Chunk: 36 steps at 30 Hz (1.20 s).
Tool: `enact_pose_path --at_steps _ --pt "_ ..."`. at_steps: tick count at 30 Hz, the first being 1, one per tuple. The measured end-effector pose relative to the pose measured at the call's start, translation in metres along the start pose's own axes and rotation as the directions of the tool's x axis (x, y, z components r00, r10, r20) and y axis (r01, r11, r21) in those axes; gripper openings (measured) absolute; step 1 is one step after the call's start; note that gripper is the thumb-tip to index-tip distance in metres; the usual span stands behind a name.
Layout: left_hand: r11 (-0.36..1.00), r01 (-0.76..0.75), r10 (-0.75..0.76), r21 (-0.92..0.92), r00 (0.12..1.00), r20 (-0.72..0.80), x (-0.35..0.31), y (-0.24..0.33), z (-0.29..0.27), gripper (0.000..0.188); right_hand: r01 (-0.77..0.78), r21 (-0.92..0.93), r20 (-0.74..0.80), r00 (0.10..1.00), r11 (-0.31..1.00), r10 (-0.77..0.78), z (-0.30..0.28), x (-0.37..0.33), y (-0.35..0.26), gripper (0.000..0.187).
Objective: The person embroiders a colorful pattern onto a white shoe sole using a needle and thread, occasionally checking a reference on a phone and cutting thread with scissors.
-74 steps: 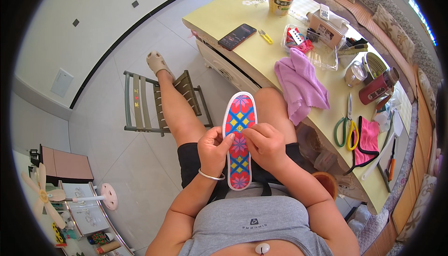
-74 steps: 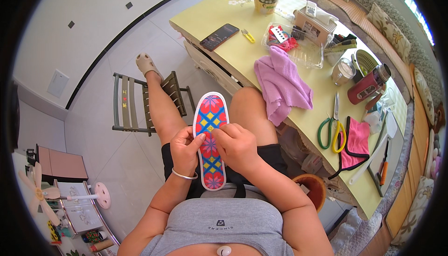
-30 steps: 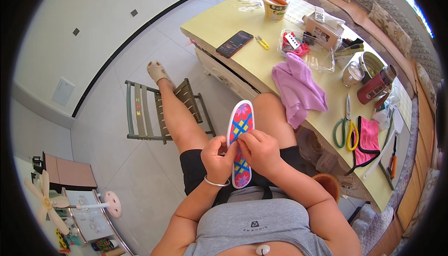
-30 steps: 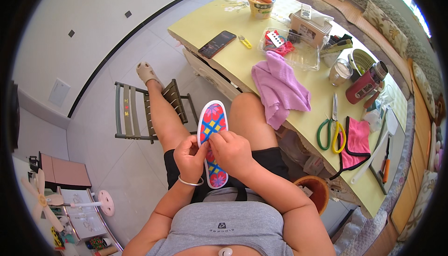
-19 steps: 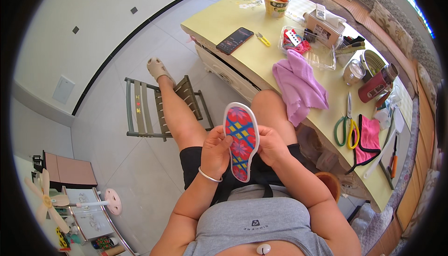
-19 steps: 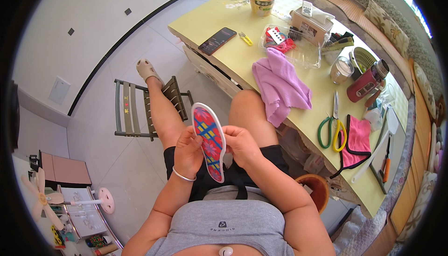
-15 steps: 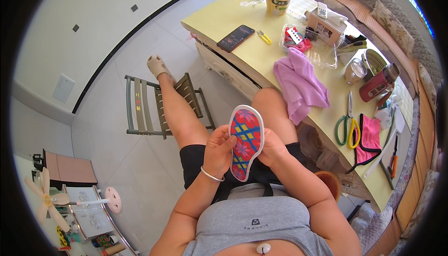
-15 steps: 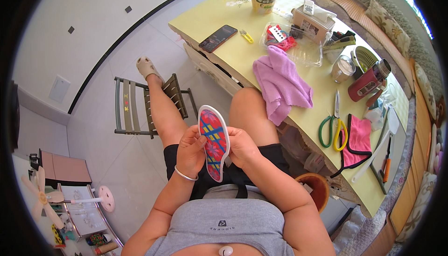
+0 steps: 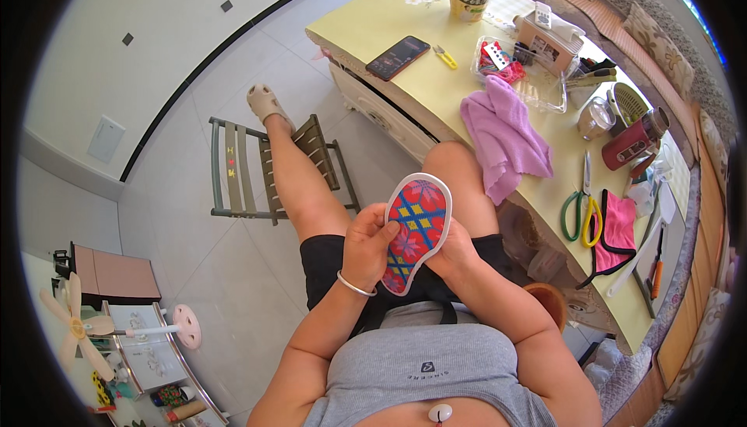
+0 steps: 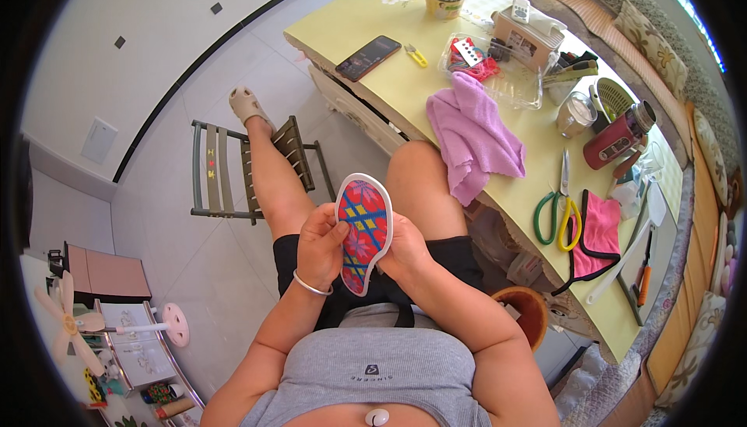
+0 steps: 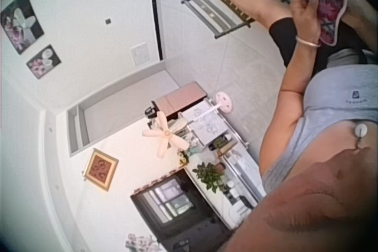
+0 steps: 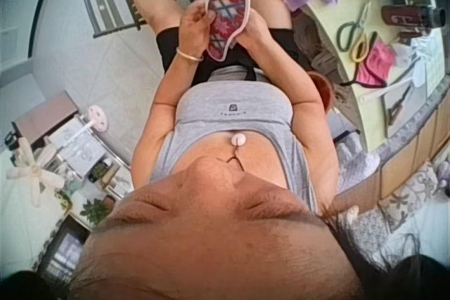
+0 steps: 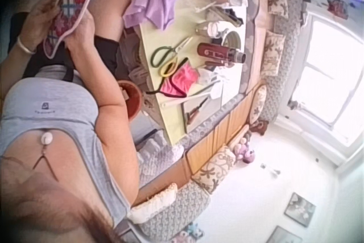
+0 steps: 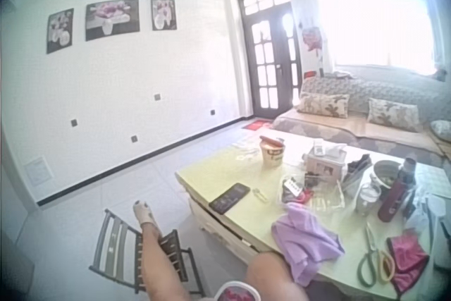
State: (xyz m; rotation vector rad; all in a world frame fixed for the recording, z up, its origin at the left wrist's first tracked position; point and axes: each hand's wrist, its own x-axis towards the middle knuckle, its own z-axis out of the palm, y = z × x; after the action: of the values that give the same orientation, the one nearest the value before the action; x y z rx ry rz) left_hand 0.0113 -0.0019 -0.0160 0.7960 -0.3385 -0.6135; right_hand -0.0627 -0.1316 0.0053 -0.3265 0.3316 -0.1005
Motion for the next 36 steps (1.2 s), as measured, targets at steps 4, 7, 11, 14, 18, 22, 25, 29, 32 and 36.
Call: enact_pose_path --at_steps 4,7,11,14,18,22,25,29,32,36 --pt "0.998 -0.001 0.002 -0.067 1.000 0.015 -0.002 -0.003 0.002 0.025 0.007 -0.067 -0.060 0.998 0.998 -0.011 0.005 0.001 -0.002 0.025" --pt "0.999 0.004 -0.004 -0.055 1.000 0.000 -0.002 -0.004 0.003 0.023 0.065 -0.132 -0.028 0.997 0.989 -0.069 -0.006 0.004 -0.003 0.023" --pt "0.993 0.084 -0.086 -0.078 0.996 -0.028 -0.002 0.002 0.010 0.019 0.069 -0.067 -0.007 0.998 0.995 -0.069 -0.009 0.006 -0.008 0.019" --pt "0.990 0.110 -0.115 -0.089 0.992 -0.059 -0.002 0.001 0.010 0.016 0.055 -0.010 -0.074 0.996 0.998 -0.055 0.002 0.005 -0.012 0.016" --pt "0.981 0.146 -0.156 -0.128 0.985 -0.079 -0.001 0.002 0.011 0.015 0.037 0.050 0.069 0.997 0.998 -0.041 -0.016 0.012 -0.018 0.014" --pt "0.969 0.193 -0.204 -0.152 0.977 -0.059 -0.001 0.001 0.004 0.014 0.028 -0.016 0.071 0.997 0.999 -0.027 -0.012 0.011 -0.021 0.009" --pt "0.953 0.236 -0.260 -0.191 0.959 -0.113 0.000 0.001 0.006 0.015 -0.056 0.051 0.195 0.980 0.997 0.045 -0.014 0.009 -0.022 0.007" --pt "0.881 0.353 -0.378 -0.314 0.926 -0.019 0.002 0.000 0.000 0.022 -0.070 -0.006 0.266 0.962 0.998 0.069 -0.015 0.008 -0.019 0.006" --pt "0.777 0.409 -0.380 -0.479 0.911 0.162 0.001 0.002 0.002 0.022 0.030 -0.133 0.245 0.970 0.991 0.003 -0.015 0.008 -0.019 0.005" --pt "0.672 0.435 -0.420 -0.599 0.890 0.175 0.001 -0.001 -0.002 0.026 0.316 -0.575 0.222 0.948 0.755 -0.228 -0.004 0.000 -0.016 0.006"
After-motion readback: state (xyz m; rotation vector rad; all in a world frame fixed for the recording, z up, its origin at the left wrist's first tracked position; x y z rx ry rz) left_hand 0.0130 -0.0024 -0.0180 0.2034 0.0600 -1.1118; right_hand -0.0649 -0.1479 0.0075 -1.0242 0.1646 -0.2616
